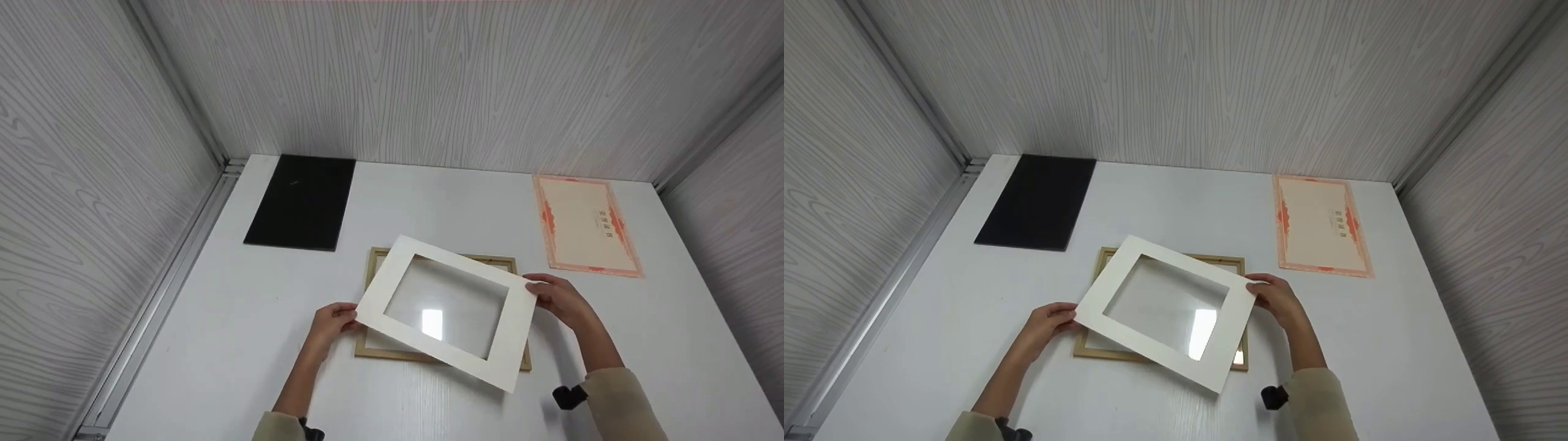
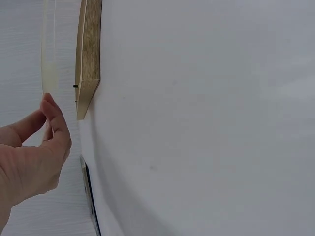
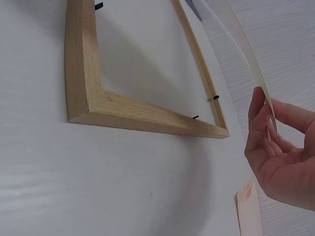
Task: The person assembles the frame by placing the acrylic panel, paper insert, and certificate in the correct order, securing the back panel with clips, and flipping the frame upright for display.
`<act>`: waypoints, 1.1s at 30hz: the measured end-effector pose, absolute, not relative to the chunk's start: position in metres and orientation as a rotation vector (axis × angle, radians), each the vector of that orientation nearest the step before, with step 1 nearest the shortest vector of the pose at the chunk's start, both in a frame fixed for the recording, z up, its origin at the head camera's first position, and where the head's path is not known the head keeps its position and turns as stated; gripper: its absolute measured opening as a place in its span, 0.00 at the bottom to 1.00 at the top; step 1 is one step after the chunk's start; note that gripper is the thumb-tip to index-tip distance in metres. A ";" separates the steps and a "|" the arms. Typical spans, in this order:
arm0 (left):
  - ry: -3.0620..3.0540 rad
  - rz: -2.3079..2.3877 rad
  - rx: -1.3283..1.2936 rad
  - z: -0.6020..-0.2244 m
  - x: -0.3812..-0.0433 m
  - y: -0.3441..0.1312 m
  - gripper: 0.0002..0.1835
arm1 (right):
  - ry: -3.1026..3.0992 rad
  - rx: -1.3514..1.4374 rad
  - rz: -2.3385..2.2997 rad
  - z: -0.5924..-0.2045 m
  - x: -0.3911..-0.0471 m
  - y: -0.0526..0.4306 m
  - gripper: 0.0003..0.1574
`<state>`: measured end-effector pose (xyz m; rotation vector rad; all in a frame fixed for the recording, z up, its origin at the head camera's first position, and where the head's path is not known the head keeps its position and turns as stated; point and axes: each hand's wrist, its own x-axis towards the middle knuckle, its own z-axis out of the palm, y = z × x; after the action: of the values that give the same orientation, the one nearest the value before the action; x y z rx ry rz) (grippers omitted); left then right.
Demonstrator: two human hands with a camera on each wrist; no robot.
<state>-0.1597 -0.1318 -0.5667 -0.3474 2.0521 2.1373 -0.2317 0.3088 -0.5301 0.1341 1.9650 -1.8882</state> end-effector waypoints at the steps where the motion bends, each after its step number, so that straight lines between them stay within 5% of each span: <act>1: 2.060 2.116 -0.335 -0.566 -0.157 -0.132 0.12 | 1.951 0.155 -1.921 -0.530 -0.232 0.307 0.29; 19: 2.550 1.605 -0.228 -0.562 -0.142 -0.114 0.05 | 2.630 0.260 -1.589 -0.548 -0.262 0.277 0.19; 33: 2.815 1.325 -0.051 -0.560 -0.135 -0.109 0.13 | 2.847 0.162 -1.338 -0.555 -0.279 0.260 0.17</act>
<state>-0.1346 -0.1093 -0.5598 -0.0509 2.8150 1.3248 -0.2792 0.2604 -0.5552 0.1624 2.8475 -1.3384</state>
